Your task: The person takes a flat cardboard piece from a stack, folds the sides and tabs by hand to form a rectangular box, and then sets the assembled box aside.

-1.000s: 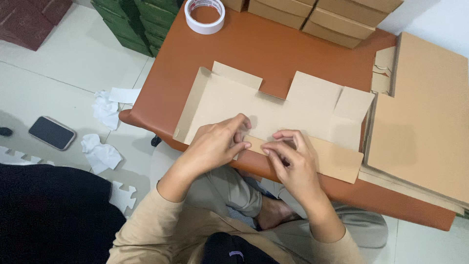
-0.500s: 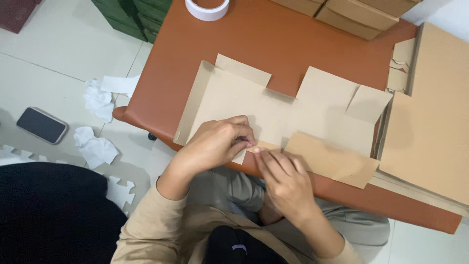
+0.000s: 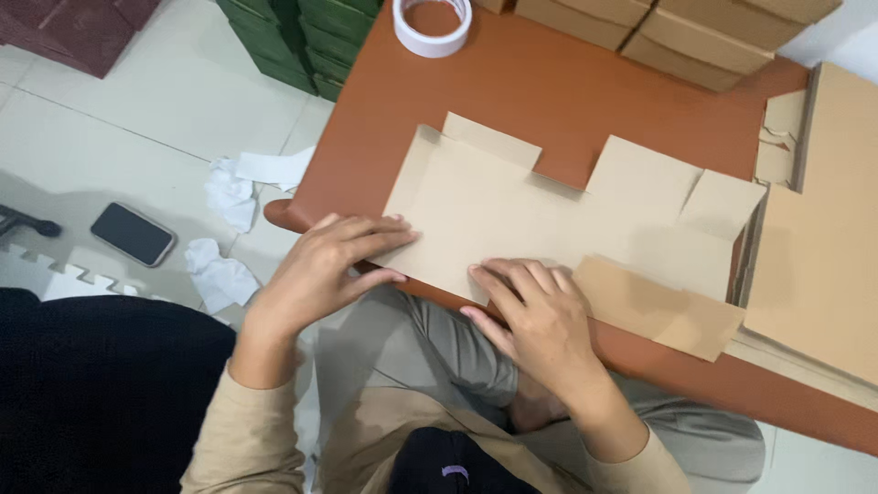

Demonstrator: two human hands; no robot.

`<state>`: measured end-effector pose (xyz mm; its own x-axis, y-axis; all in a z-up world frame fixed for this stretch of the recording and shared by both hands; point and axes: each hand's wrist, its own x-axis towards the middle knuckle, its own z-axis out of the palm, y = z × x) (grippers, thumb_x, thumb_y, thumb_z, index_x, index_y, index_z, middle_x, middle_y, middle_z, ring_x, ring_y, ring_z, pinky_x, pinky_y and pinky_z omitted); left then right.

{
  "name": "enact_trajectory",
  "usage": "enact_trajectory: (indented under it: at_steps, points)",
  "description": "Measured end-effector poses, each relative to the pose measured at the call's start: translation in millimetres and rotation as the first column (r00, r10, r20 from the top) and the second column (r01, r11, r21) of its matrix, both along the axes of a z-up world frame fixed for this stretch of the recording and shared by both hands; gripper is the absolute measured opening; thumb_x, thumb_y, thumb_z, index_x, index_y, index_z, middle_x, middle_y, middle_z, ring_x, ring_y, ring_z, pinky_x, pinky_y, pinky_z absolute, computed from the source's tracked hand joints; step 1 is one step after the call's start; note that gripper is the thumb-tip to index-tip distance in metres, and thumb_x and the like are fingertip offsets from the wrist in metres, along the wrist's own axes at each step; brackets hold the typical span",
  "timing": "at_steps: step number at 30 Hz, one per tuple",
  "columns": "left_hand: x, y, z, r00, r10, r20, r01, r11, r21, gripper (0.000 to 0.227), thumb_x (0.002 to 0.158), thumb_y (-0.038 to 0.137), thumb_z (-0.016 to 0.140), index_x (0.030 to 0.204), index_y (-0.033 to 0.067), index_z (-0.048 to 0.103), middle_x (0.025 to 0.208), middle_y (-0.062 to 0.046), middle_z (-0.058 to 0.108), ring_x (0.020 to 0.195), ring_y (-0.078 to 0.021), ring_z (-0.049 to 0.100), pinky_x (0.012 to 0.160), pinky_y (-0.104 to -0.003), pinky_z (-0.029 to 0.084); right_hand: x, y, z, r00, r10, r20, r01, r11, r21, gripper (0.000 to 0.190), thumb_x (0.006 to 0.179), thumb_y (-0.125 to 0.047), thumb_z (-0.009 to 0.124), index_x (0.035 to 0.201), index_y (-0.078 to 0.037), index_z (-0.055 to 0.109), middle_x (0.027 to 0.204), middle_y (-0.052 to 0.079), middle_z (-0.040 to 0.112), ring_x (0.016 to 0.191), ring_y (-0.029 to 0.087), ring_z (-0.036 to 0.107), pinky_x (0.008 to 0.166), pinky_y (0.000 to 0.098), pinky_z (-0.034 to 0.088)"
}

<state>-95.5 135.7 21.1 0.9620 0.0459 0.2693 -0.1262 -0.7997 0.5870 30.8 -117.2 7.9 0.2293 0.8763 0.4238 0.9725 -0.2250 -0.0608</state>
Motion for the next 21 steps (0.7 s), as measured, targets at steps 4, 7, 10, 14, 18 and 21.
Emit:
enact_trajectory:
  at_steps: [4, 7, 10, 14, 18, 21]
  points:
    - [2, 0, -17, 0.985, 0.022, 0.173, -0.039, 0.995, 0.093, 0.009, 0.091, 0.027, 0.073, 0.097, 0.0227, 0.079, 0.099, 0.002, 0.077, 0.099, -0.0201, 0.073, 0.077, -0.034, 0.053, 1, 3, -3, 1.0, -0.007, 0.011, 0.007, 1.0, 0.004, 0.024, 0.09, -0.026, 0.071, 0.11, -0.012, 0.072, 0.1, 0.004, 0.068, 0.097, 0.023, 0.066, 0.074, 0.0333, 0.051]
    - [7, -4, -23, 0.978, 0.068, 0.198, -0.09, 0.99, 0.105, 0.007, 0.093, 0.025, 0.073, 0.091, 0.0218, 0.078, 0.088, 0.004, 0.075, 0.089, -0.0167, 0.073, 0.071, -0.028, 0.055, 0, 8, 2, 0.999, -0.049, 0.0, 0.048, 0.998, -0.04, 0.017, 0.092, -0.022, 0.069, 0.103, -0.011, 0.074, 0.089, 0.003, 0.067, 0.087, 0.022, 0.067, 0.07, 0.032, 0.052]
    - [15, -4, -23, 0.984, 0.124, 0.127, -0.131, 0.99, 0.047, 0.015, 0.094, 0.031, 0.07, 0.091, 0.0182, 0.076, 0.079, -0.001, 0.071, 0.075, -0.0217, 0.069, 0.061, -0.031, 0.053, -3, 22, 13, 0.975, -0.128, -0.184, 0.129, 0.992, -0.007, 0.012, 0.094, -0.019, 0.068, 0.093, -0.009, 0.075, 0.076, 0.003, 0.065, 0.075, 0.022, 0.067, 0.063, 0.0304, 0.052]
    - [23, -11, -17, 0.981, 0.171, 0.092, -0.179, 0.98, 0.086, 0.013, 0.095, 0.028, 0.067, 0.09, 0.0163, 0.072, 0.077, 0.0, 0.065, 0.075, -0.0205, 0.067, 0.057, -0.029, 0.052, 2, 25, 9, 0.872, -0.259, -0.415, 0.265, 0.963, -0.043, 0.006, 0.09, -0.022, 0.072, 0.09, -0.016, 0.075, 0.071, 0.001, 0.066, 0.073, 0.023, 0.068, 0.067, 0.0329, 0.054]
    - [25, -20, -18, 0.961, 0.26, 0.098, -0.275, 0.941, 0.199, 0.017, 0.091, 0.031, 0.071, 0.1, 0.0167, 0.066, 0.084, -0.001, 0.06, 0.075, -0.0219, 0.066, 0.053, -0.034, 0.053, 4, 30, 8, 0.747, -0.354, -0.563, 0.373, 0.924, -0.086, 0.02, 0.087, -0.021, 0.076, 0.103, -0.012, 0.067, 0.081, 0.009, 0.069, 0.074, 0.031, 0.069, 0.067, 0.0448, 0.053]
    - [23, -22, -30, 0.949, 0.216, 0.23, -0.282, 0.909, 0.308, 0.014, 0.088, 0.025, 0.074, 0.099, 0.0203, 0.065, 0.094, 0.001, 0.057, 0.077, -0.02, 0.065, 0.056, -0.033, 0.052, -1, 28, 7, 0.853, -0.264, -0.45, 0.303, 0.953, 0.016, 0.011, 0.089, -0.018, 0.075, 0.098, -0.014, 0.07, 0.095, 0.008, 0.065, 0.086, 0.031, 0.068, 0.074, 0.0438, 0.054]
